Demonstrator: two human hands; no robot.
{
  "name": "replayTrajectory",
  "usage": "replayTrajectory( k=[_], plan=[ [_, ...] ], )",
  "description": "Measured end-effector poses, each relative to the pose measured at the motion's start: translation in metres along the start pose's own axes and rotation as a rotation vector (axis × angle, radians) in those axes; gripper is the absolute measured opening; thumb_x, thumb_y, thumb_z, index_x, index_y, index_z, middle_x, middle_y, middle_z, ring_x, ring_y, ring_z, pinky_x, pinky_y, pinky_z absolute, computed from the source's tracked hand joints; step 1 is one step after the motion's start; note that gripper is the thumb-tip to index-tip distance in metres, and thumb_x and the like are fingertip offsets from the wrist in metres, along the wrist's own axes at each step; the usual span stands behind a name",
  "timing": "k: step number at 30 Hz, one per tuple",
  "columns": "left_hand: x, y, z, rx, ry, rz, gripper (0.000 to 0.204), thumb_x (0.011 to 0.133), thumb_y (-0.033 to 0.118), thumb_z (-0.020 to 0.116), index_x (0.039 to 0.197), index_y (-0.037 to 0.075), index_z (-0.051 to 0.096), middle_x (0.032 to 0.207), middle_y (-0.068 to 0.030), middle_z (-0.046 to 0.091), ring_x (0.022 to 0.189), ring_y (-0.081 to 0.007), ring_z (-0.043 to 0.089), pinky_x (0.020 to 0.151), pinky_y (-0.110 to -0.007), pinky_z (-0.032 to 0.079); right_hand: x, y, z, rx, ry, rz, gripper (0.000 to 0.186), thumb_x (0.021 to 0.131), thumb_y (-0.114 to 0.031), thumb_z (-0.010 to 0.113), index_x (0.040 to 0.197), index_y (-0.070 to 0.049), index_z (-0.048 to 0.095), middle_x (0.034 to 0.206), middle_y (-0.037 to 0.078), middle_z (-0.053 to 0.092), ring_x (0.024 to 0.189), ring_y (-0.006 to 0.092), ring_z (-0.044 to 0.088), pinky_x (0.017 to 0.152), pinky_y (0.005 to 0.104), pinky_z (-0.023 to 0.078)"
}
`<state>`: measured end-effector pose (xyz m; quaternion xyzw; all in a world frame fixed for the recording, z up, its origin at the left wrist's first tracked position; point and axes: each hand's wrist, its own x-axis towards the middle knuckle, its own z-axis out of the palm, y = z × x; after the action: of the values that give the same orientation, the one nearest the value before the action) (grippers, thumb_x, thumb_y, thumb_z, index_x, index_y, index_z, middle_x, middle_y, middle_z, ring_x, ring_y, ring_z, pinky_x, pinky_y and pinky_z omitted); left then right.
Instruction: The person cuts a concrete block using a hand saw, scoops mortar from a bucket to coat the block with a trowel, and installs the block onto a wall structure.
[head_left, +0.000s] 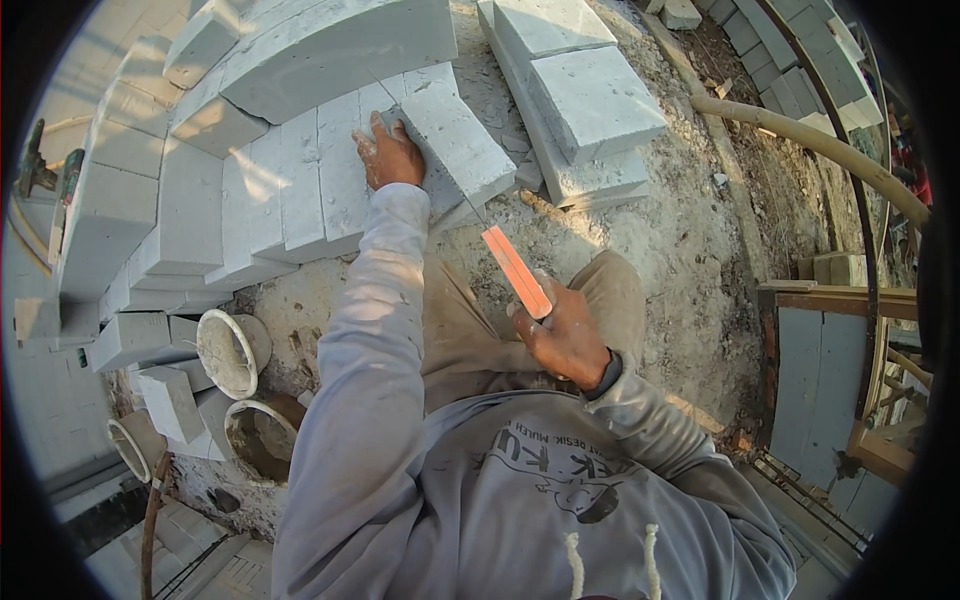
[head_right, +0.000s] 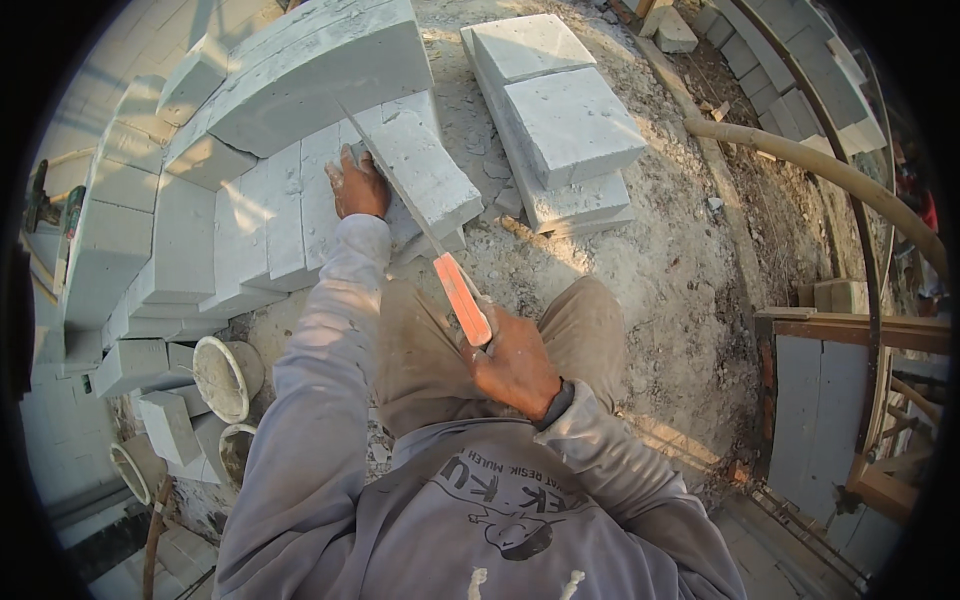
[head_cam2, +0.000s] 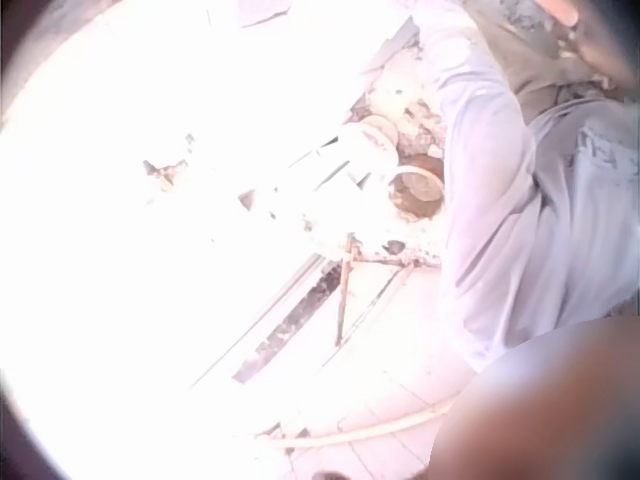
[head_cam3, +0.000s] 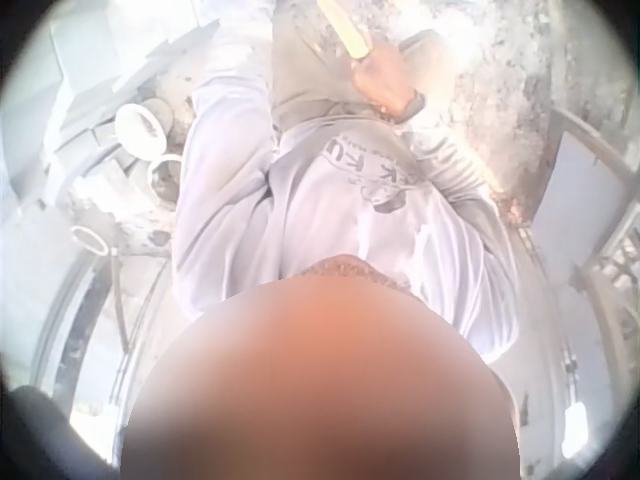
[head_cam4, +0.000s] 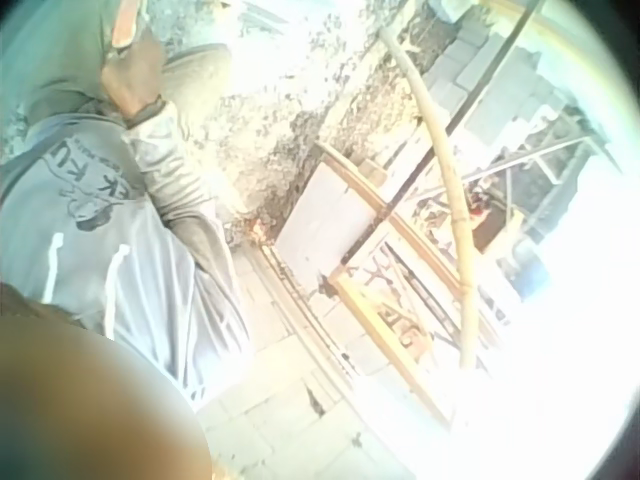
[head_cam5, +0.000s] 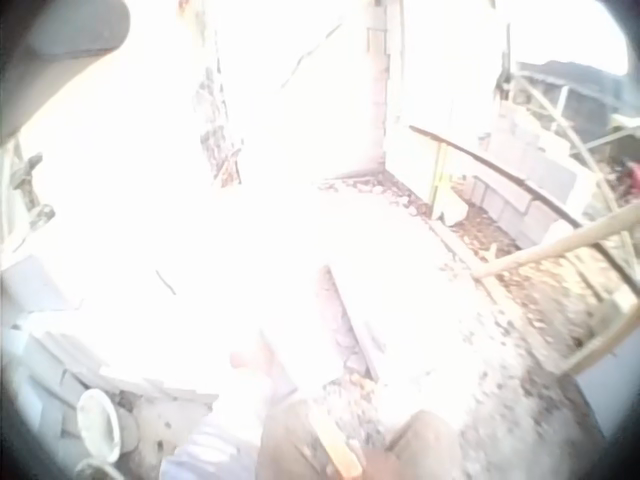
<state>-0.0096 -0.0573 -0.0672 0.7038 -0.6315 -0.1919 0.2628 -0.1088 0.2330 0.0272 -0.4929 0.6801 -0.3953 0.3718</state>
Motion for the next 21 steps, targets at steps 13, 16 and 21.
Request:
replayTrajectory(
  k=[13,16,21],
  plan=[
    [-0.001,-0.001,0.005,0.04,0.021,-0.015,0.055,0.097,0.035,0.042,0.143,0.007,0.03,0.147,-0.0242,0.026,0.134,-0.0377,0.031,0.108,-0.042,0.032,0.022,0.005,0.001,-0.012,0.01,-0.064,0.018,0.077,-0.003,0.057,0.094,0.001,0.057,0.076,0.016,0.059,0.069,0.0347,0.059,0.063,0.0365,0.047],
    [0.001,-0.002,-0.001,0.062,0.021,-0.044,0.056,0.097,0.034,0.042,0.142,0.005,0.03,0.147,-0.0244,0.026,0.134,-0.0378,0.031,0.108,-0.042,0.032,-0.014,0.014,-0.007,0.062,-0.05,-0.023,0.018,0.078,-0.005,0.058,0.096,0.001,0.058,0.075,0.016,0.059,0.067,0.0348,0.059,0.063,0.036,0.047],
    [-0.004,0.002,0.001,0.052,0.052,-0.008,0.058,0.097,0.034,0.04,0.142,-0.001,0.027,0.148,-0.0239,0.025,0.135,-0.0373,0.03,0.109,-0.041,0.03,-0.077,0.031,-0.023,0.042,0.014,-0.001,0.024,0.078,-0.007,0.06,0.101,0.001,0.058,0.072,0.015,0.06,0.064,0.0346,0.059,0.064,0.0357,0.048]
  ],
)
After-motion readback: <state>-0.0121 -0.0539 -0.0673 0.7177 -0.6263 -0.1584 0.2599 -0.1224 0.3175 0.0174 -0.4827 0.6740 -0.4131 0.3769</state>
